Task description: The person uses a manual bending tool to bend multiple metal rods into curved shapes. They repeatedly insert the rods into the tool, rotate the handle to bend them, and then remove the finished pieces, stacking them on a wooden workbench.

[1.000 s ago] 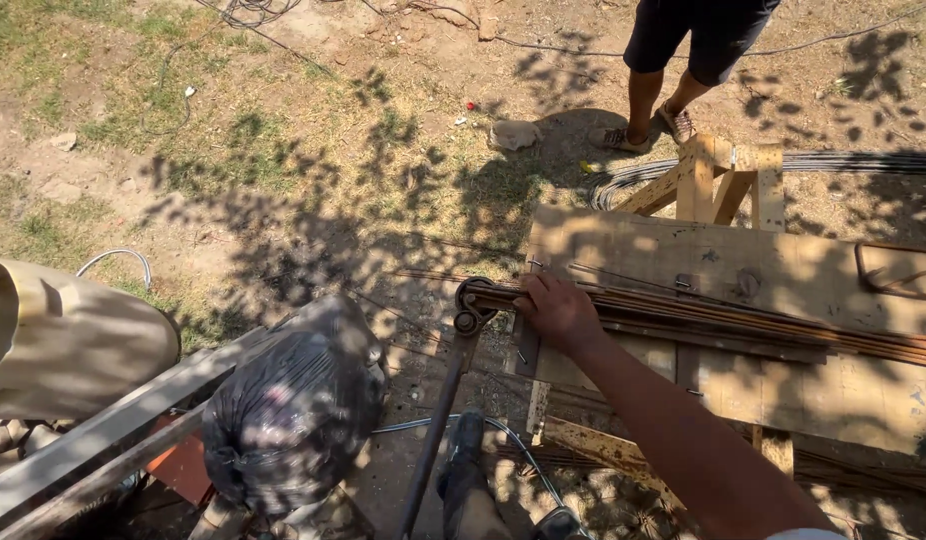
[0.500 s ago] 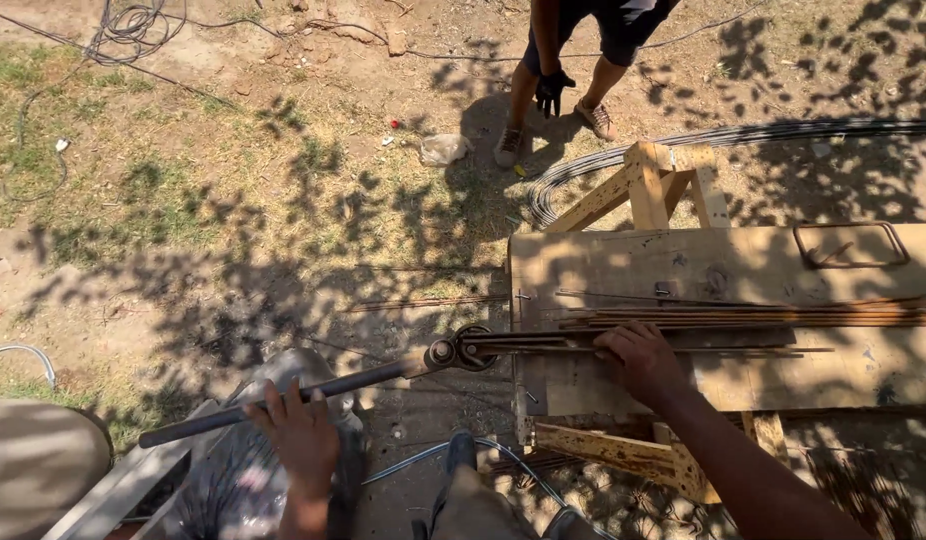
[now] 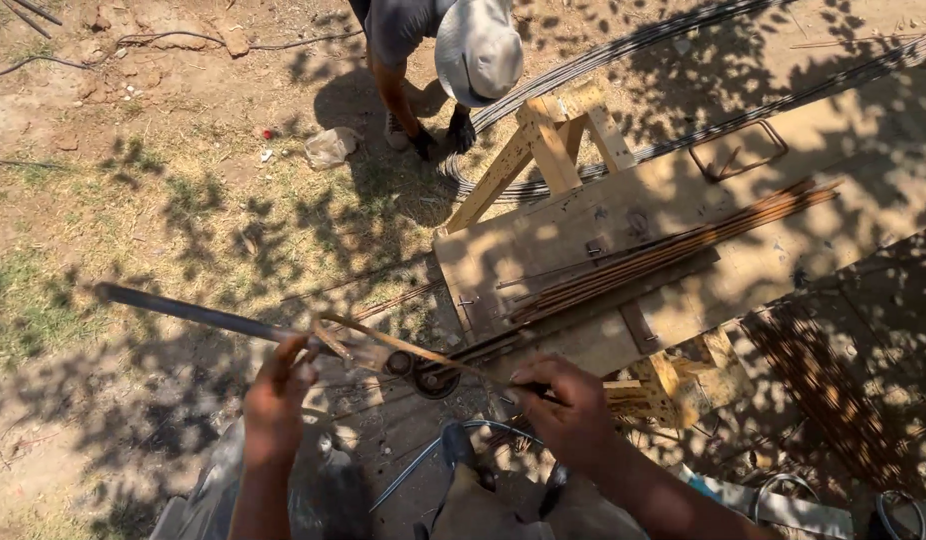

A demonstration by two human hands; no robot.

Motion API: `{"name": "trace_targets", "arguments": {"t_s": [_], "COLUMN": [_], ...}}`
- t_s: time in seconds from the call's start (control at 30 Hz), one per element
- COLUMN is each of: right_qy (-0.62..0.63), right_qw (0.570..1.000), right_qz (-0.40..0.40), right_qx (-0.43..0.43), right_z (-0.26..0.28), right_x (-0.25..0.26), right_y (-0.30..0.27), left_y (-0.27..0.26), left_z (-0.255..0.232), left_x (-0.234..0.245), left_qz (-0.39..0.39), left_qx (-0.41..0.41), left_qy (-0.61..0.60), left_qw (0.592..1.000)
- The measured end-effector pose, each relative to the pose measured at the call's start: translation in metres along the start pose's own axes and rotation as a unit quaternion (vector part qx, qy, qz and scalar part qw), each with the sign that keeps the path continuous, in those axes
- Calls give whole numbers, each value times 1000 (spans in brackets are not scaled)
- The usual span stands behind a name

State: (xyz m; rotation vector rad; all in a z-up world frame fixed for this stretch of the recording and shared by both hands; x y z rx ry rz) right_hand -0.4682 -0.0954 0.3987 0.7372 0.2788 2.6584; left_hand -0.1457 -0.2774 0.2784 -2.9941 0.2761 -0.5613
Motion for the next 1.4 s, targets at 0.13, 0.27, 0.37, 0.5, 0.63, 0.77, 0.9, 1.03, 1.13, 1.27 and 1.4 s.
{"name": "trace_targets", "arguments": {"t_s": [0.13, 0.27, 0.37, 0.5, 0.63, 0.77, 0.9, 1.03, 1.13, 1.27, 1.4], "right_qy": [170, 206, 195, 328, 431, 405, 475, 427, 449, 367, 334], "right_qw": [980, 963, 936, 814, 738, 751, 719, 725, 725, 768, 791], "right_qz": [26, 86, 169, 23, -93, -74, -67, -82, -76, -65, -128], "right_qx": [-99, -153, -238, -480, -510, -517, -503, -535, -517, -522, -496], "right_z": [-13, -37, -89, -200, -224, -210, -219, -191, -200, -200, -225], "right_x": [-75, -103, -108, -84, -75, -67, -70, -59, -61, -38, 6], "right_y": [-47, -57, -55, -63, -41, -40, -42, -33, -35, -34, -51], "left_y": [-94, -113, -105, -77, -48, -43, -33, -11, -8, -12, -5], "left_z": [-95, -57, -14, 9, -15, -13, 34, 36, 25, 18, 57], "left_x": [-95, -110, -81, -44, -49, -61, -91, -132, -127, -132, -148], "left_qz": [317, 193, 111, 98, 175, 194, 288, 372, 401, 415, 394], "left_qx": [-156, -136, -79, -87, -28, -104, -31, -132, 25, 46, 1], "left_qy": [-133, -189, -149, 4, 157, 120, 151, 137, 194, 265, 327], "left_qw": [926, 953, 979, 991, 972, 968, 945, 909, 895, 869, 859]}}
Point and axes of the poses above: each hand's wrist, its own y-axis towards the middle knuckle, its own x-axis out of the back of the hand, z = x × y, the point moved 9 cm from there along y, towards the middle knuckle, and after that the axes turned 8 degrees about -x, right-handed, at the moved point
